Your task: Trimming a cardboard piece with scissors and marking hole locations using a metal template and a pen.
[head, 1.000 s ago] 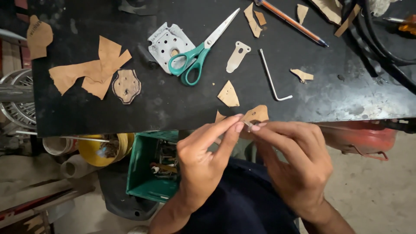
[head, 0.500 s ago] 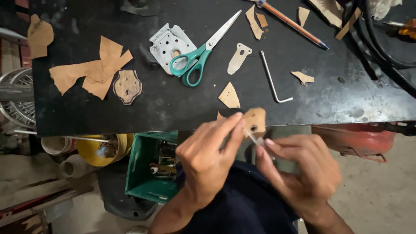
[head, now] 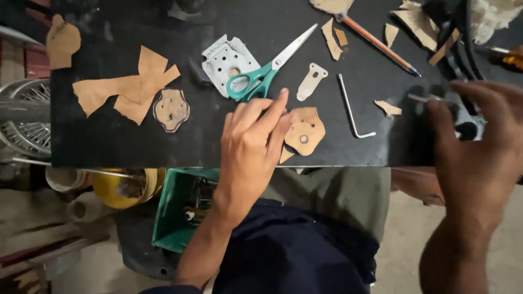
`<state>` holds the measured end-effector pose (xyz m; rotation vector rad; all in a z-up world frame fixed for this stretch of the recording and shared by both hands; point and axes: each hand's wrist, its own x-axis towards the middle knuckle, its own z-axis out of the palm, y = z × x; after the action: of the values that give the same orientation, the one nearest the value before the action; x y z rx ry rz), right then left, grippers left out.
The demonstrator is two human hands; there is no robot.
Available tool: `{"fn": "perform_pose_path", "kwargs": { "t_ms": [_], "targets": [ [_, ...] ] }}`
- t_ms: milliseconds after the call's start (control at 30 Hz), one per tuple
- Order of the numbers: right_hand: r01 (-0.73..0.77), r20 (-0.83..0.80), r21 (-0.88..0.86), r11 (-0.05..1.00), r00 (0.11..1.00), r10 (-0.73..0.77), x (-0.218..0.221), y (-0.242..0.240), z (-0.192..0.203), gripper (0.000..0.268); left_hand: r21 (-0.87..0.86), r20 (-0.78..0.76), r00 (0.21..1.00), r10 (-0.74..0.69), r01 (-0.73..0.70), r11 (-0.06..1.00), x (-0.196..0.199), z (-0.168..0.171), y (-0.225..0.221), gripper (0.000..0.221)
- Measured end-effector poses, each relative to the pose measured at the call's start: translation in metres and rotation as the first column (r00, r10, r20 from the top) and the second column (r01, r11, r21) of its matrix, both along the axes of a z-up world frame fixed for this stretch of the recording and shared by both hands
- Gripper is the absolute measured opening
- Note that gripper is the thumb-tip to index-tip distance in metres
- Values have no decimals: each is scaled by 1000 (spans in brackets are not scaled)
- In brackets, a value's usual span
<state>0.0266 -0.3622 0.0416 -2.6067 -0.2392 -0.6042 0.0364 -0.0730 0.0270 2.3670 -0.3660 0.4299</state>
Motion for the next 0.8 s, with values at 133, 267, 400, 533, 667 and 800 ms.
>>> {"fn": "perform_pose_path", "kwargs": {
  "t_ms": [133, 267, 400, 533, 667, 800],
  "targets": [
    [-89, -38, -26, 996, 995, 88, 19, -5, 13, 27, -76, 192, 980, 49, -35, 996, -13, 17, 9, 22],
    [-224, -148, -201, 954, 969, 197, 62, -23, 1, 23, 20, 271, 962, 20, -26, 999, -23, 3, 14, 10],
    [-297, -200, -52, 953, 939, 281, 88, -34, -19, 16, 191, 395, 918, -42, -37, 981, -21, -9, 18, 14],
    [-296, -236, -274, 915, 943, 234, 84, -13, -7, 24, 256, 410, 910, -59, -52, 965, -23, -17, 21, 23],
    [-211, -329, -64, 975, 927, 179, 71, 7, 9, 19, 226, 399, 917, -28, -68, 972, -18, -14, 19, 30],
    [-118, -475, 255, 960, 849, 231, 49, 14, 21, 25, 166, 286, 958, 27, -78, 983, -19, -5, 16, 33]
  ]
}}
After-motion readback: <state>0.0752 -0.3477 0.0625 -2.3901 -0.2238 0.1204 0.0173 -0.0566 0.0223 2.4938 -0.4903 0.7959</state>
